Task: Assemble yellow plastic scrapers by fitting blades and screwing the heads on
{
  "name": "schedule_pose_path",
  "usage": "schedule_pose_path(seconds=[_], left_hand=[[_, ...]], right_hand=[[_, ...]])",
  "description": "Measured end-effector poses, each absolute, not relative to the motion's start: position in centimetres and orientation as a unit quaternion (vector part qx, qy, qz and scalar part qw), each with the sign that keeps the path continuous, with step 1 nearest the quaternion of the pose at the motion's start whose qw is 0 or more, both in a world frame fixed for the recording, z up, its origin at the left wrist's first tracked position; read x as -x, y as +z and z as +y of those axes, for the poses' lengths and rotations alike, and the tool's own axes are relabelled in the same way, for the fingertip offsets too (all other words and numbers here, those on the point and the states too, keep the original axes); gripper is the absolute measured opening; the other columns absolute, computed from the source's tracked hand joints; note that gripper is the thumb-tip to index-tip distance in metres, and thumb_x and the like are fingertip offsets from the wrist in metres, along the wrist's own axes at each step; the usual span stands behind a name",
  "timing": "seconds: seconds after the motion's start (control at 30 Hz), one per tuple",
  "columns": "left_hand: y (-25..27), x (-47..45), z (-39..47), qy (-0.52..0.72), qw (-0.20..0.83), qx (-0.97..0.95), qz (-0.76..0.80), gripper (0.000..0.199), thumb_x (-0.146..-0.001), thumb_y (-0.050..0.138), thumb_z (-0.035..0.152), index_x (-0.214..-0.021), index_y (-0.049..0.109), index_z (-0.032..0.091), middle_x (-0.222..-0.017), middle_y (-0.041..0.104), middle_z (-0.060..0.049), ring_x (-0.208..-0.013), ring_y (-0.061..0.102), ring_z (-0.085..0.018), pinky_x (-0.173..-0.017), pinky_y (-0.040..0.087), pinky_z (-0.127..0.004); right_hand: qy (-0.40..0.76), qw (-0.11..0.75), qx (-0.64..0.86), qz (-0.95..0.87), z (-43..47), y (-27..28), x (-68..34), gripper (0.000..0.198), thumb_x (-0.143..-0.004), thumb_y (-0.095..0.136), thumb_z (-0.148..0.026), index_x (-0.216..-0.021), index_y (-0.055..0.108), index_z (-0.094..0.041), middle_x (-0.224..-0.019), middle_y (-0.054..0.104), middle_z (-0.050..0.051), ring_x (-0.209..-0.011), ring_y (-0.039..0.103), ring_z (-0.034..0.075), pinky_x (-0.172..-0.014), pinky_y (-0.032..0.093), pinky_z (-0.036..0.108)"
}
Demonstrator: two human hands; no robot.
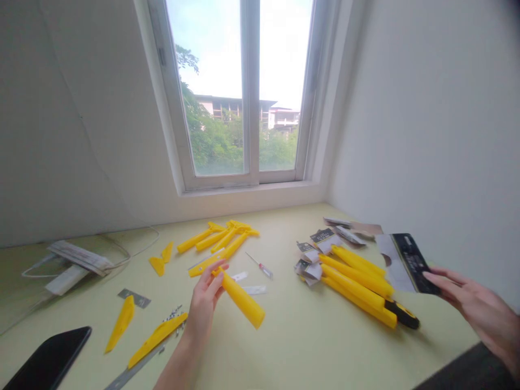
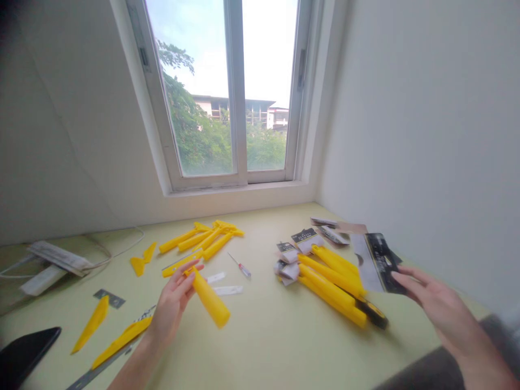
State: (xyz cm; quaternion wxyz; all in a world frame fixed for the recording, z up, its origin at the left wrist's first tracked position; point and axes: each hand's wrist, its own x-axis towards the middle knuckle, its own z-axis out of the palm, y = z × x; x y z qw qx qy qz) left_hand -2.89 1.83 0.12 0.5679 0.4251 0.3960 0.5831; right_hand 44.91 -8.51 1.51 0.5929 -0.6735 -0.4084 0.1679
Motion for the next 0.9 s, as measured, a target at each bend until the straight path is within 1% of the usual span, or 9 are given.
schedule_pose_path(seconds=[0.07,0.17,0.27,0.37,0.43,0.57,0.73,0.83,0.9], left_hand=[[0.1,2.8,1.8,0.586,0.562,-0.428,0.396,0.034,-0.074,0.056,0.033,-0.106,0.055,0.021,-0.111,0.055,-0.006,-0.096,0.052,-0.015,-0.086,0.041,-0.029],[0.3,2.8,1.7,0.603,0.542,-0.424,0.404,0.033,-0.073,0.057,0.035,-0.103,0.057,0.021,-0.111,0.056,-0.006,-0.096,0.053,-0.016,-0.086,0.042,-0.03],[0.4,3.0,1.9,0.63,0.515,-0.41,0.412,0.029,-0.073,0.058,0.035,-0.099,0.058,0.022,-0.11,0.055,-0.004,-0.095,0.055,-0.016,-0.085,0.044,-0.03],[0.4,3.3,2.1,0.663,0.489,-0.377,0.423,0.027,-0.07,0.061,0.032,-0.095,0.059,0.022,-0.11,0.055,-0.004,-0.098,0.054,-0.017,-0.083,0.046,-0.031],[0.4,3.5,2.2,0.677,0.478,-0.359,0.429,0.025,-0.07,0.062,0.03,-0.094,0.059,0.021,-0.108,0.055,-0.004,-0.099,0.054,-0.018,-0.083,0.047,-0.031],[0.1,4.0,2.7,0.703,0.462,-0.317,0.437,0.02,-0.072,0.06,0.026,-0.092,0.059,0.021,-0.104,0.054,-0.003,-0.098,0.054,-0.016,-0.084,0.048,-0.031],[-0.6,4.7,3.3,0.735,0.432,-0.262,0.452,0.017,-0.072,0.06,0.022,-0.089,0.059,0.019,-0.099,0.053,-0.004,-0.094,0.055,-0.015,-0.085,0.047,-0.033],[-0.7,4.9,3.4,0.738,0.426,-0.247,0.461,0.015,-0.073,0.06,0.02,-0.088,0.059,0.019,-0.095,0.053,-0.003,-0.09,0.056,-0.014,-0.085,0.047,-0.033],[-0.6,4.8,3.3,0.738,0.433,-0.243,0.458,0.013,-0.074,0.059,0.02,-0.087,0.059,0.019,-0.094,0.054,-0.002,-0.088,0.057,-0.013,-0.085,0.047,-0.034]], right_hand=[[0.249,0.569,0.66,-0.423,-7.7,3.7,-40.3,0.026,-0.062,0.066,-0.04,-0.083,0.067,-0.025,-0.092,0.067,0.009,-0.088,0.059,0.03,-0.072,0.045,0.035],[0.37,0.524,0.599,-0.479,-6.0,6.0,-33.1,0.033,-0.064,0.064,-0.041,-0.091,0.064,-0.022,-0.089,0.067,0.008,-0.082,0.06,0.027,-0.07,0.047,0.035],[0.445,0.475,0.498,-0.573,-3.9,6.7,-27.1,0.025,-0.07,0.062,-0.035,-0.09,0.065,-0.021,-0.092,0.066,0.006,-0.089,0.058,0.023,-0.077,0.044,0.031],[0.514,0.395,0.398,-0.65,-1.6,6.7,-23.0,0.02,-0.072,0.061,-0.031,-0.085,0.066,-0.017,-0.083,0.065,0.005,-0.079,0.057,0.018,-0.07,0.042,0.028],[0.556,0.381,0.351,-0.649,0.1,6.5,-21.1,0.017,-0.071,0.063,-0.03,-0.08,0.066,-0.016,-0.078,0.064,0.003,-0.075,0.055,0.016,-0.067,0.04,0.026],[0.615,0.423,0.304,-0.592,3.0,5.1,-18.6,0.015,-0.068,0.066,-0.024,-0.078,0.066,-0.013,-0.074,0.063,0.002,-0.067,0.052,0.013,-0.06,0.036,0.023],[0.719,0.563,0.198,-0.356,5.0,1.6,-16.6,0.01,-0.069,0.063,-0.018,-0.078,0.063,-0.015,-0.067,0.06,-0.001,-0.06,0.052,0.009,-0.057,0.038,0.02],[0.738,0.587,0.186,-0.278,5.1,-0.1,-15.7,0.009,-0.071,0.059,-0.014,-0.078,0.061,-0.019,-0.07,0.063,-0.003,-0.061,0.055,0.009,-0.061,0.041,0.021],[0.764,0.577,0.187,-0.221,4.9,-0.7,-15.1,0.012,-0.073,0.053,-0.01,-0.078,0.06,-0.019,-0.074,0.065,-0.002,-0.065,0.058,0.011,-0.067,0.043,0.026]])
